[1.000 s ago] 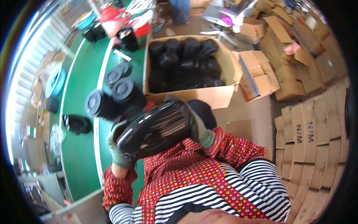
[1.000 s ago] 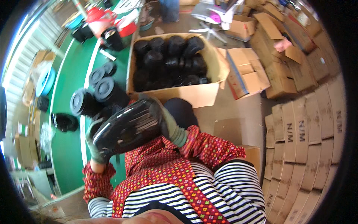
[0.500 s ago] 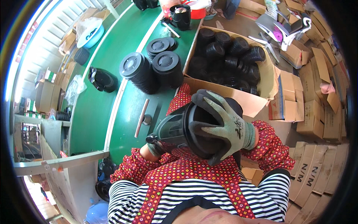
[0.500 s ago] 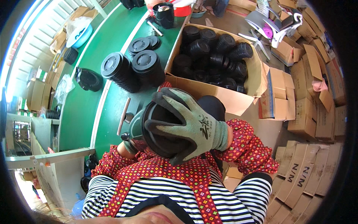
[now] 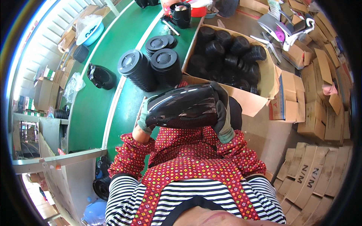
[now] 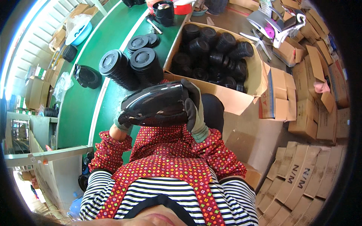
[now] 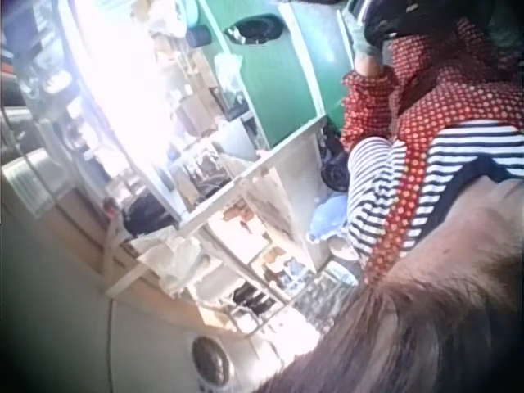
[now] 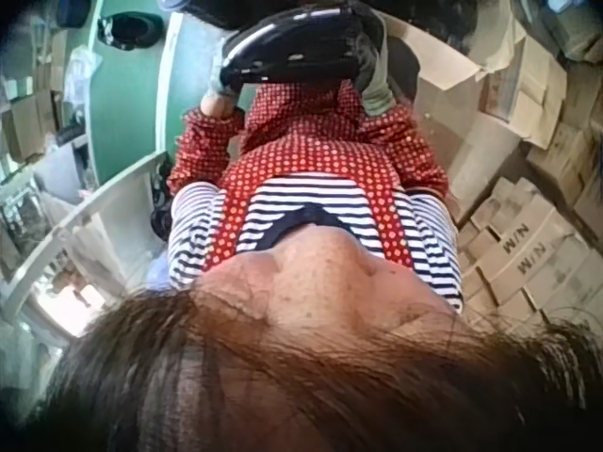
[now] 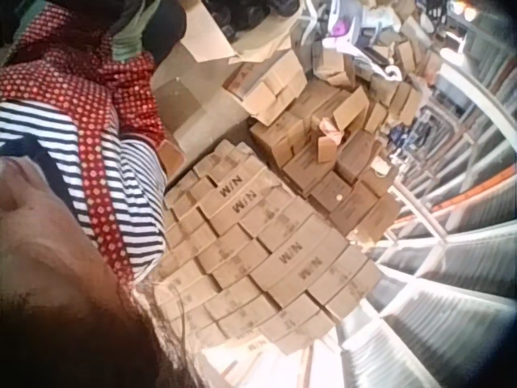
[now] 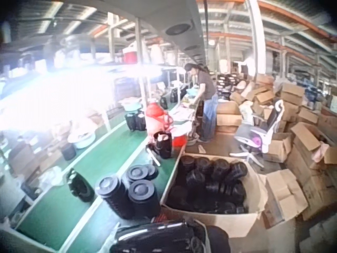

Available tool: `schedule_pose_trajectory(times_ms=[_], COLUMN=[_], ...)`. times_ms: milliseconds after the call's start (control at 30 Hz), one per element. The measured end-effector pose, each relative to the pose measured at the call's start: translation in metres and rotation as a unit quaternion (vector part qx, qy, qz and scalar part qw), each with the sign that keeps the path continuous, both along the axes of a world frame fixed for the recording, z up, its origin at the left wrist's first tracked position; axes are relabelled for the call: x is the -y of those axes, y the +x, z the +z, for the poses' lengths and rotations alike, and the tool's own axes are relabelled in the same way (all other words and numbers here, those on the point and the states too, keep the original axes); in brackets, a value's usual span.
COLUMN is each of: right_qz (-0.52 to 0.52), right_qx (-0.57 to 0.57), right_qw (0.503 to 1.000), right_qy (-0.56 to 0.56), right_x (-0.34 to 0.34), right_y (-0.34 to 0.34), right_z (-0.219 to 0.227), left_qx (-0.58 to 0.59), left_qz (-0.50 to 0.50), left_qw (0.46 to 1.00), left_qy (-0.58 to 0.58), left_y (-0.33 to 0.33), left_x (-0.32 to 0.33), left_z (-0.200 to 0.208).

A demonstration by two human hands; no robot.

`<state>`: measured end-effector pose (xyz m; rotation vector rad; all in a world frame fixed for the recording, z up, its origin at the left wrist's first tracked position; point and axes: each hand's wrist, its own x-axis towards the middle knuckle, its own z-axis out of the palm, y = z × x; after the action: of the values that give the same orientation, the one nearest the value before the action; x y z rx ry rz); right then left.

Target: The person picks up black kettle bodies and lids from a cardboard box, attaches the lids to the bodies, and places the assembled kettles on a green workbench. The person repeats this process for several units throughout the clip.

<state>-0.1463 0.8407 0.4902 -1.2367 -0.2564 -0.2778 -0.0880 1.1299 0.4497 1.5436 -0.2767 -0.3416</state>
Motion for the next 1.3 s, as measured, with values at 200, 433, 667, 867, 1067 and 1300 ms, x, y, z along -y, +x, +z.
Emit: schedule_pose_trajectory(times_ms=[200, 433, 667, 867, 1067, 1300], right_qz=[-0.053, 0.121, 0.140, 0.155, 0.146, -0.015], right_qx=[0.004, 0.199, 0.143, 0.116, 0.147, -0.086], right_qw=[0.987, 0.857, 0.848, 0.796, 0.759, 0.958], right_qy=[-0.151, -0.460, -0.491, -0.573, -0.617, -0.273], right_x=[-0.008, -0.023, 0.008, 0.016, 0.017, 0.027], right_y=[-0.006, 0.006, 0.002, 0.000, 0.003, -0.017], right_z=[-0.032, 0.055, 0.073, 0.087, 0.093, 0.044], left_qx=[0.191, 0.203, 0.279, 0.320, 0.297, 0.256], left_qz=[0.074, -0.040, -0.152, -0.127, -0.133, 0.077], left_qw=[0.890, 0.891, 0.905, 0.891, 0.914, 0.943], left_qy=[0.407, 0.403, 0.283, 0.297, 0.244, 0.199], left_y=[0.005, -0.015, -0.032, -0.039, -0.038, -0.053], left_x=[-0.002, 0.027, 0.007, 0.039, 0.053, 0.047], left_z=[0.096, 0.153, 0.151, 0.124, 0.122, 0.094])
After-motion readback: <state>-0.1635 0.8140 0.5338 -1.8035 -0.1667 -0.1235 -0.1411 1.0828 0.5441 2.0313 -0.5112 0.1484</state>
